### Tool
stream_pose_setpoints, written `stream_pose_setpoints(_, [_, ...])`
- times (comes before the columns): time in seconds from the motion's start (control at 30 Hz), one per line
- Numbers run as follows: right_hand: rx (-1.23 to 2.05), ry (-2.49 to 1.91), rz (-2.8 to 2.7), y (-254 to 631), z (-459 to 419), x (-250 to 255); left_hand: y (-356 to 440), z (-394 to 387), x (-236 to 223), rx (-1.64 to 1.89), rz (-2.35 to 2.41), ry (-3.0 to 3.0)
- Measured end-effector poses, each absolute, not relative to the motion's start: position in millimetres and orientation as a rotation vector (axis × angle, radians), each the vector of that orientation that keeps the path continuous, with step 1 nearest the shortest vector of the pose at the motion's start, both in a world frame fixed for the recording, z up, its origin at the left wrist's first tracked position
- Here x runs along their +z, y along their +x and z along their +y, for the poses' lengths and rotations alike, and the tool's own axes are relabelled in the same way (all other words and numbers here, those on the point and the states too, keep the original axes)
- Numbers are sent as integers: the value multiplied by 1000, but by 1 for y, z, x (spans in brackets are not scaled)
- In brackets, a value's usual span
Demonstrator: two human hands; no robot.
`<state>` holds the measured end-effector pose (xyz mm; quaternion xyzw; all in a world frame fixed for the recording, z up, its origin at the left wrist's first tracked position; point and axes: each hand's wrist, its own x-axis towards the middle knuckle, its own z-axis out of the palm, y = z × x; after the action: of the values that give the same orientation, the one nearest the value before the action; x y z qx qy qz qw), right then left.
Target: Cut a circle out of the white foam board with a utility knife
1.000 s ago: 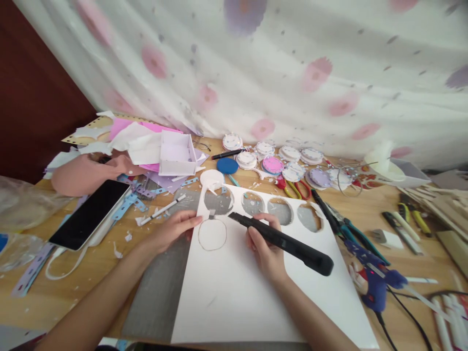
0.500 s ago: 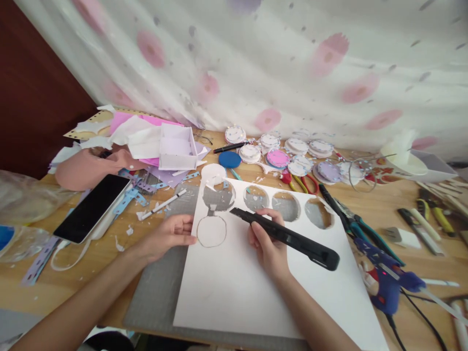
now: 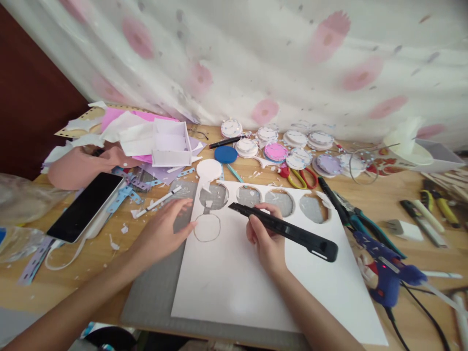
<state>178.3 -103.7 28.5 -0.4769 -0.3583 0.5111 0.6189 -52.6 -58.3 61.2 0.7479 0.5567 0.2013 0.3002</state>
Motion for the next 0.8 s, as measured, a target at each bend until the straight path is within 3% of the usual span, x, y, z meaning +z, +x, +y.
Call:
stream_pose_setpoints(0.23, [1068, -1228, -867, 180, -103, 31, -10, -65, 51, 329, 1219, 2570])
stream_pose_setpoints(0.8, [1092, -1450, -898, 186, -101, 33, 3, -75, 27, 437, 1459, 2732])
